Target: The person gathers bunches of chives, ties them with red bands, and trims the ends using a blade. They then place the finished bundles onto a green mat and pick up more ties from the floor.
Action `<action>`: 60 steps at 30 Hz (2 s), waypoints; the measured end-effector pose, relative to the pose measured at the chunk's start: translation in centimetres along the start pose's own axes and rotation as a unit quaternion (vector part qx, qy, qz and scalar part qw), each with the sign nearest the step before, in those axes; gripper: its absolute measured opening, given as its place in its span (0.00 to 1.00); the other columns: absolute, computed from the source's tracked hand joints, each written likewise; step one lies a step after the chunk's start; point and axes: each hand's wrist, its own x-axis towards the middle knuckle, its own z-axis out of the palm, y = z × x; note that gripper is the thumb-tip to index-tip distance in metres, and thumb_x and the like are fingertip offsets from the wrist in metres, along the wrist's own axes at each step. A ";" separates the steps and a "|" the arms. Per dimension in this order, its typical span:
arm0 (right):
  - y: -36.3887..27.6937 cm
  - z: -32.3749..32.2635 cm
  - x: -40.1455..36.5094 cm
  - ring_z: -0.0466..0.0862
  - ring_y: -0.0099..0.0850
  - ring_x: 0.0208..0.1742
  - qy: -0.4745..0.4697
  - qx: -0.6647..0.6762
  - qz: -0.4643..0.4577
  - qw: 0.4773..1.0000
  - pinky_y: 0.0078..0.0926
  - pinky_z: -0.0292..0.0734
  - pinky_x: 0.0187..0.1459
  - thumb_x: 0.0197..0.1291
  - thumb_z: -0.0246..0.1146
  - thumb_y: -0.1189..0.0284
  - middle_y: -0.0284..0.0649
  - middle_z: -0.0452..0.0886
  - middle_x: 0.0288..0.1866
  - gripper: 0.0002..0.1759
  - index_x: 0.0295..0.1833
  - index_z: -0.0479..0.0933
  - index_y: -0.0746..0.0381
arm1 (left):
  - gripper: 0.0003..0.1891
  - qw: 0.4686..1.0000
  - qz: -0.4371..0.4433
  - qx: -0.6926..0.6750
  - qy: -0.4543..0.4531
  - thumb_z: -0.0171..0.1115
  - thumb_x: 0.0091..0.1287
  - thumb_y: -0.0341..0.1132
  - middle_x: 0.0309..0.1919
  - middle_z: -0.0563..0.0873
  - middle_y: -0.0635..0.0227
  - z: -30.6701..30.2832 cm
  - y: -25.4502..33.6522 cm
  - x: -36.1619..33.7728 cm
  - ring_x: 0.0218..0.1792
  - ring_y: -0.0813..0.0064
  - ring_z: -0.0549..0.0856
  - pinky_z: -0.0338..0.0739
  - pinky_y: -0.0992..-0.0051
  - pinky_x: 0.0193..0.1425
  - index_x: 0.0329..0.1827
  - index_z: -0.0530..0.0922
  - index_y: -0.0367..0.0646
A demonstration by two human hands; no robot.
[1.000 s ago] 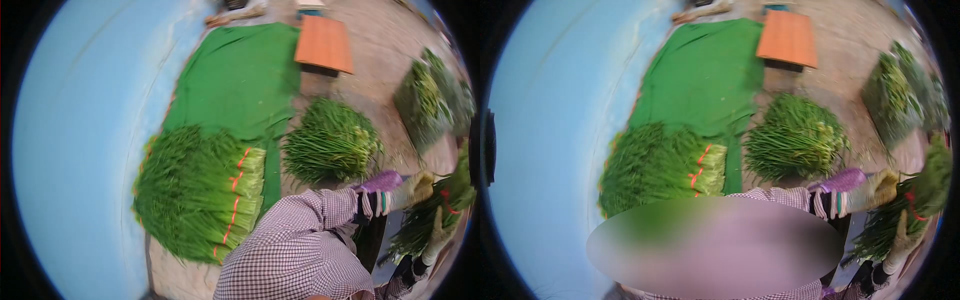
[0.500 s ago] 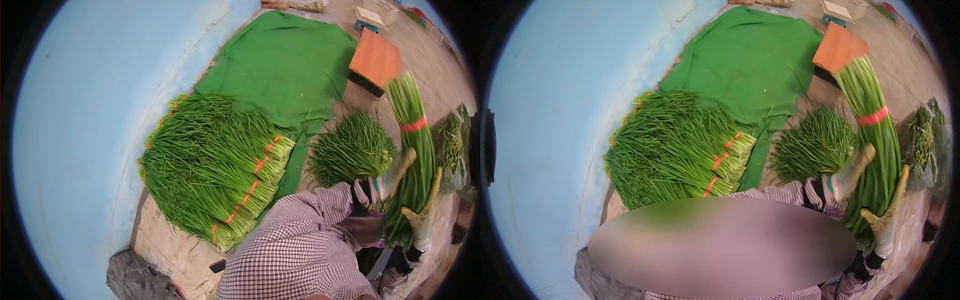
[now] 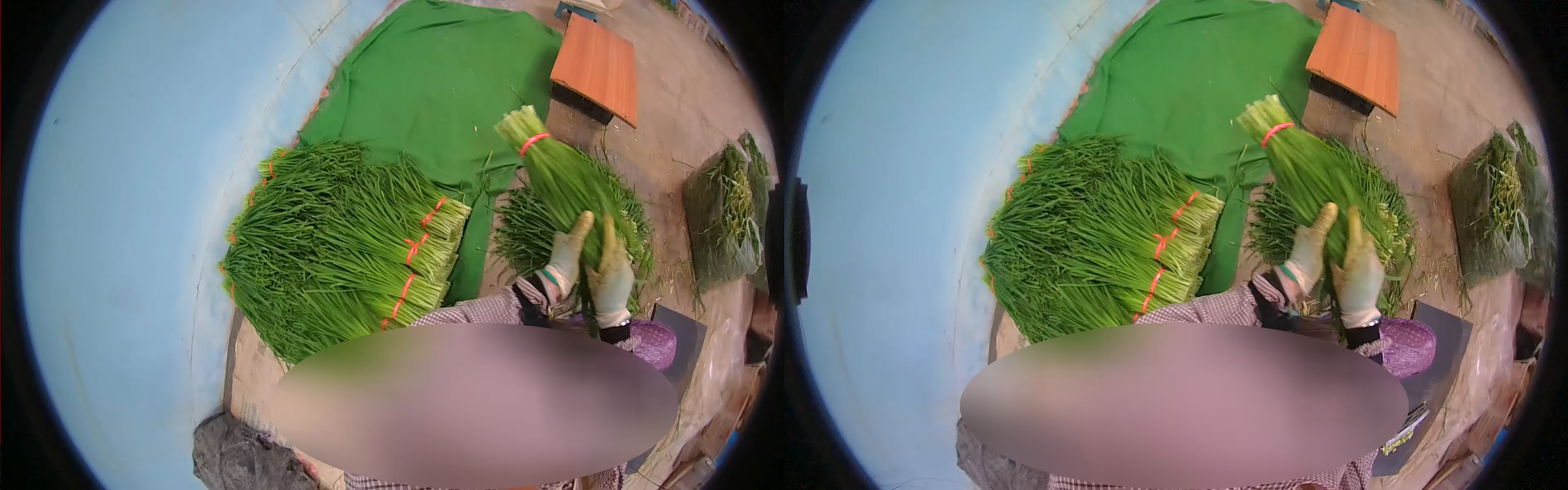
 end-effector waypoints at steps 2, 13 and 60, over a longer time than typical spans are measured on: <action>1.2 3.6 -0.5 0.83 0.51 0.53 -0.026 0.033 -0.084 0.996 0.40 0.81 0.53 0.53 0.74 0.70 0.52 0.77 0.61 0.53 0.82 0.55 0.57 | 0.29 0.997 0.027 0.033 0.064 0.71 0.68 0.52 0.51 0.85 0.66 -5.0 -1.0 2.5 0.46 0.72 0.84 0.81 0.70 0.52 0.59 0.79 0.36; 5.0 -2.1 -3.8 0.77 0.37 0.67 -0.029 0.200 0.008 0.979 0.31 0.75 0.65 0.61 0.66 0.83 0.47 0.68 0.77 0.42 0.80 0.60 0.61 | 0.32 0.855 0.356 0.241 0.292 0.70 0.68 0.48 0.65 0.79 0.61 -25.1 29.4 3.7 0.61 0.64 0.76 0.64 0.62 0.74 0.68 0.75 0.35; 21.9 -12.8 -31.9 0.74 0.39 0.71 0.220 0.094 0.364 0.900 0.34 0.63 0.74 0.79 0.52 0.67 0.48 0.75 0.72 0.23 0.71 0.72 0.68 | 0.25 0.897 0.163 0.308 -0.272 0.61 0.76 0.41 0.53 0.85 0.62 6.7 -6.0 9.0 0.50 0.73 0.84 0.80 0.72 0.58 0.71 0.70 0.39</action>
